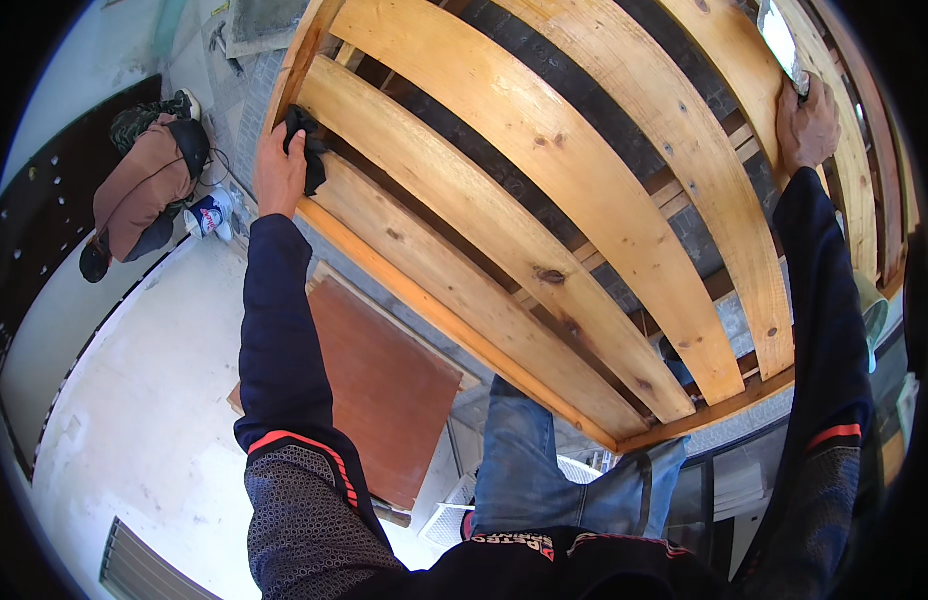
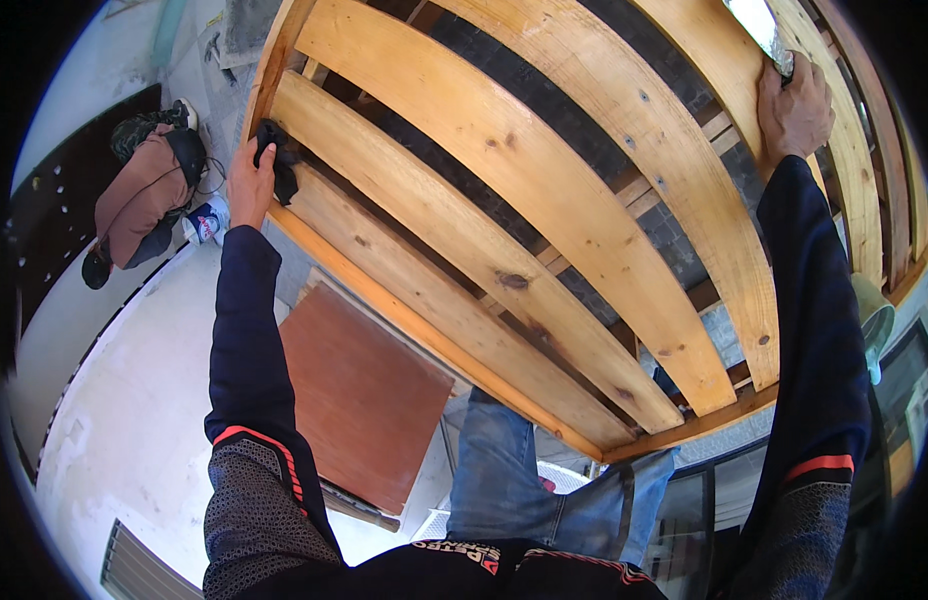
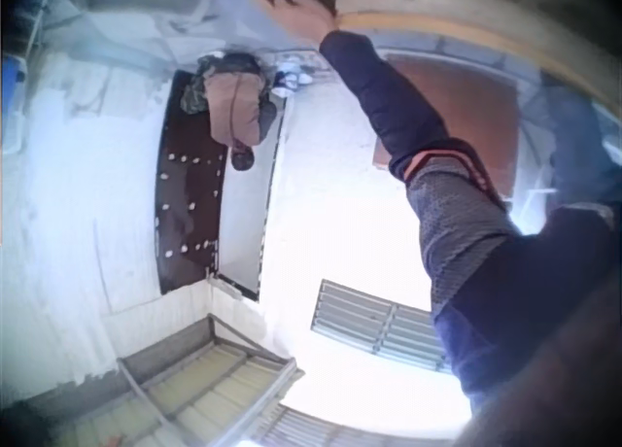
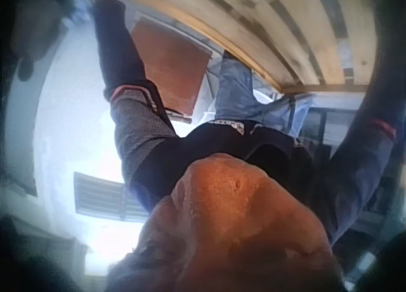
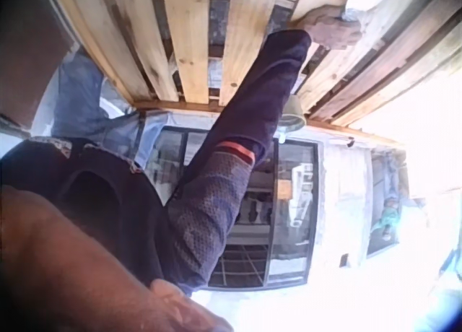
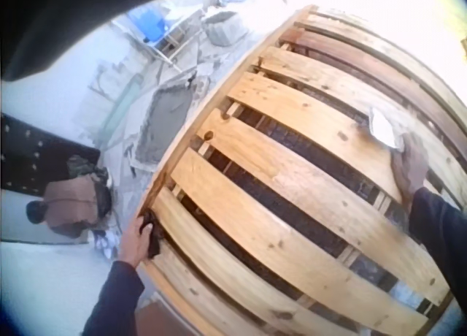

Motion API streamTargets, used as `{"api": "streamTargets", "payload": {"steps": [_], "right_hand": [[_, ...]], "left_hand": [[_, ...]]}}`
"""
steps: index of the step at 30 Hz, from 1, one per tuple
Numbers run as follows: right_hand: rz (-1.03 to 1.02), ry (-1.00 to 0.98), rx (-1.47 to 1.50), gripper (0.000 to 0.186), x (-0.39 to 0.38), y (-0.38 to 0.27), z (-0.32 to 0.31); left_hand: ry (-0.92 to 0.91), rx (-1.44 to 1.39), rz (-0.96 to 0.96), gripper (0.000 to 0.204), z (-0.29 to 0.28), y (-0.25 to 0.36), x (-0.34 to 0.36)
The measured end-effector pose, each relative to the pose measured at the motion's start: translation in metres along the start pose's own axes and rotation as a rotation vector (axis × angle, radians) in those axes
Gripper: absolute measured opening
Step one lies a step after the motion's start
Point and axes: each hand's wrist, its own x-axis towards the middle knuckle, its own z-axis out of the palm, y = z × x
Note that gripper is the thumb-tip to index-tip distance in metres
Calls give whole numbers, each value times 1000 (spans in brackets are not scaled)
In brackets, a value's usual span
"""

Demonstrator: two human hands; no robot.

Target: The person applies a liquid finish to a wooden pallet using a cloth and a putty knife. They repeatedly dip the cloth into a small pan, wipe the wood slats, and scrape the surface with the putty knife. The person moves around the pallet to cover different sections.

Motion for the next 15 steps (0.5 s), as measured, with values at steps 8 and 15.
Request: {"api": "streamTargets", "payload": {"steps": [8, 15], "right_hand": [[-14, 20, -70, 42, 1, 7, 7], [-18, 20, -46, 41, 2, 12, 13]], "left_hand": [[109, 396, -35, 25, 25, 25, 4], [-118, 309, -18, 26, -12, -7, -1]]}}
